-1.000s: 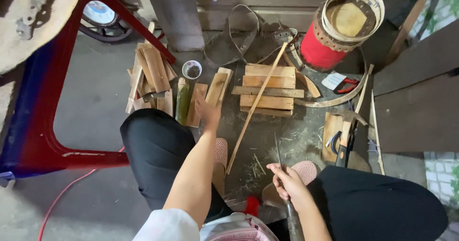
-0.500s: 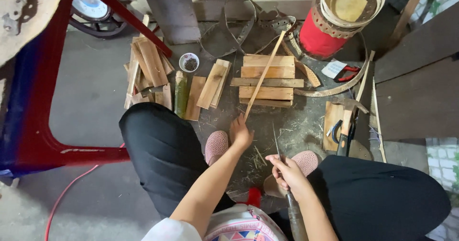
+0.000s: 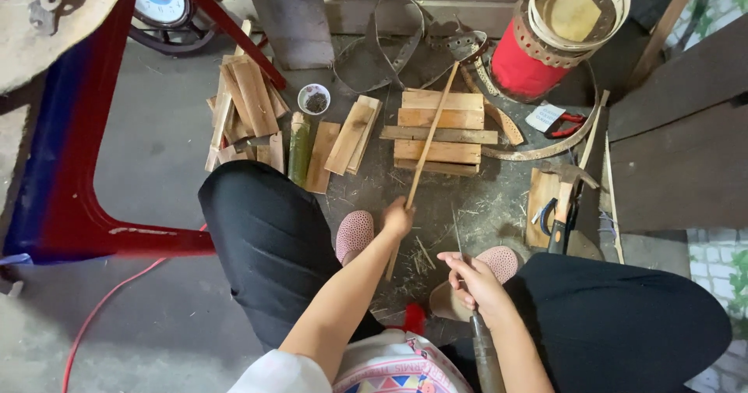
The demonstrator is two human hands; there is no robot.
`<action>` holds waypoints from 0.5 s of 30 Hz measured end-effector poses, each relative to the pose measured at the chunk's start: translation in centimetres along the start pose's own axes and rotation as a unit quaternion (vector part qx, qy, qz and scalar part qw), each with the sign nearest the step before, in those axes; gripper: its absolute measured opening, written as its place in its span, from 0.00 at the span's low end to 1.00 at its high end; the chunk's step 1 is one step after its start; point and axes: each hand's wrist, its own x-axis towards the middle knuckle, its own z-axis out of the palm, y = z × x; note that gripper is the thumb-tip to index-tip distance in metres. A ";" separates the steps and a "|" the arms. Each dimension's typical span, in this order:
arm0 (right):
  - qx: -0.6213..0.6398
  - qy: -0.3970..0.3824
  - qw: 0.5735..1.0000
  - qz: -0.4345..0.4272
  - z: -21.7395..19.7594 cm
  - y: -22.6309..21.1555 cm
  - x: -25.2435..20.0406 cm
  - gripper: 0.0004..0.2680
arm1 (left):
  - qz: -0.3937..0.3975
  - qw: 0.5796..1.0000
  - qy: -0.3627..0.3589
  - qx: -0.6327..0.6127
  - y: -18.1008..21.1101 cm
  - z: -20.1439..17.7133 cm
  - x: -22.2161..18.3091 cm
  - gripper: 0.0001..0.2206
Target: A person uses a curved knife to shave and smooth thin bamboo sticks while sitting on the floor.
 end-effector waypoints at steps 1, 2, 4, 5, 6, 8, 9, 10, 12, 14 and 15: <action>0.012 -0.010 1.000 -0.004 -0.3 0.3 0.1 0.14 | 0.066 0.996 0.025 -0.060 -0.2 0.9 0.5 0.16; 0.010 -0.011 1.000 -0.004 0.0 -0.3 -0.5 0.14 | 0.066 0.996 0.026 -0.062 2.7 -1.6 -1.6 0.16; 0.052 -0.005 0.998 -0.017 0.5 -1.2 -1.8 0.16 | 0.071 0.966 -0.022 -0.248 8.4 -6.4 -5.9 0.15; 0.050 -0.005 0.999 -0.016 0.7 -1.6 -2.6 0.16 | 0.069 0.966 -0.021 -0.250 10.2 -8.4 -7.7 0.15; 0.070 -0.010 0.997 -0.027 1.0 -2.1 -3.3 0.18 | 0.064 0.930 -0.076 -0.355 12.0 -10.5 -9.4 0.11; 0.087 -0.016 0.995 -0.038 1.3 -2.8 -4.8 0.19 | 0.058 0.878 -0.128 -0.457 14.4 -14.0 -12.3 0.08; 0.086 -0.007 0.995 -0.042 1.4 -3.1 -5.6 0.21 | 0.082 0.851 -0.157 -0.495 14.9 -15.5 -13.6 0.07; 0.084 0.001 0.995 -0.046 1.5 -3.3 -6.4 0.22 | 0.106 0.820 -0.185 -0.531 15.5 -16.9 -14.8 0.07; 0.106 -0.053 0.990 -0.071 0.8 -2.9 -7.6 0.23 | 0.102 0.812 -0.207 -0.535 16.5 -20.9 -18.7 0.10; 0.129 -0.108 0.981 -0.094 1.2 -3.3 -9.4 0.24 | 0.098 0.805 -0.230 -0.539 16.9 -24.1 -22.1 0.13; 0.132 -0.112 0.979 -0.111 2.0 -3.9 -10.6 0.25 | 0.101 0.810 -0.235 -0.528 16.8 -25.3 -23.5 0.17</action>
